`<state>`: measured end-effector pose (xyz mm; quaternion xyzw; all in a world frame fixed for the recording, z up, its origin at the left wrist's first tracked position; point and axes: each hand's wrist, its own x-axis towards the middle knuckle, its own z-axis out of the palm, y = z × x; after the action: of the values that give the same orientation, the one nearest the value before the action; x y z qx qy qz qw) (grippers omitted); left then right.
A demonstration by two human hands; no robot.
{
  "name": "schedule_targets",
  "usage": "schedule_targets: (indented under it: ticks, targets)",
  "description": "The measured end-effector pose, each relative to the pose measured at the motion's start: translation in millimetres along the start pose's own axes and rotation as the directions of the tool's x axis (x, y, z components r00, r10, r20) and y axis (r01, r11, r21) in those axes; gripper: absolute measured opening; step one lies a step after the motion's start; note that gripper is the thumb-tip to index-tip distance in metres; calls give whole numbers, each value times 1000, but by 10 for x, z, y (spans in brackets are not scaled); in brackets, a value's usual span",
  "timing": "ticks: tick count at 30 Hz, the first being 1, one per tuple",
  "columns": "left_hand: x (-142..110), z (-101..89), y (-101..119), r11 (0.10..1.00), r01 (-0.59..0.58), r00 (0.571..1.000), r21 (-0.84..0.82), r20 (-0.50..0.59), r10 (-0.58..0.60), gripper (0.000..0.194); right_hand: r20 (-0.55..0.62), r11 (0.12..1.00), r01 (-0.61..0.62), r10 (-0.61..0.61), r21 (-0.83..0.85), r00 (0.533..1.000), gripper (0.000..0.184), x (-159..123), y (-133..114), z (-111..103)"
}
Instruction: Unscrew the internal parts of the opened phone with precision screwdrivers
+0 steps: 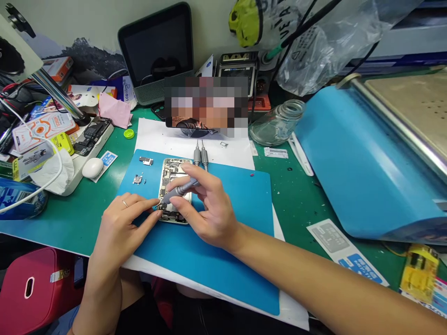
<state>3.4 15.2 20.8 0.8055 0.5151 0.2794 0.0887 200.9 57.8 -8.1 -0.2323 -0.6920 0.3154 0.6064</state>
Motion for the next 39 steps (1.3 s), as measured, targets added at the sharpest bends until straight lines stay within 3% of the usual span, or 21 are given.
schedule_targets:
  ticks: [12, 24, 32, 39]
  targets:
    - [2, -6, -5, 985, 167, 978, 36, 121, -170, 18, -26, 999, 7, -8, -46, 1000, 65, 5, -1, -3]
    - [12, -6, -7, 982, 188, 968, 20, 167, -189, 10, 7, 1000, -5, 5, -2, 1000, 65, -16, 7, 4]
    - [11, -22, 10, 978, 201, 959, 62, 193, -209, 10, 34, 993, 64, -62, -94, 998, 63, 0, 6, -5]
    - [11, -2, 3, 980, 191, 957, 49, 212, -197, 9, 157, 978, 163, -142, -128, 977, 70, -37, 15, -42]
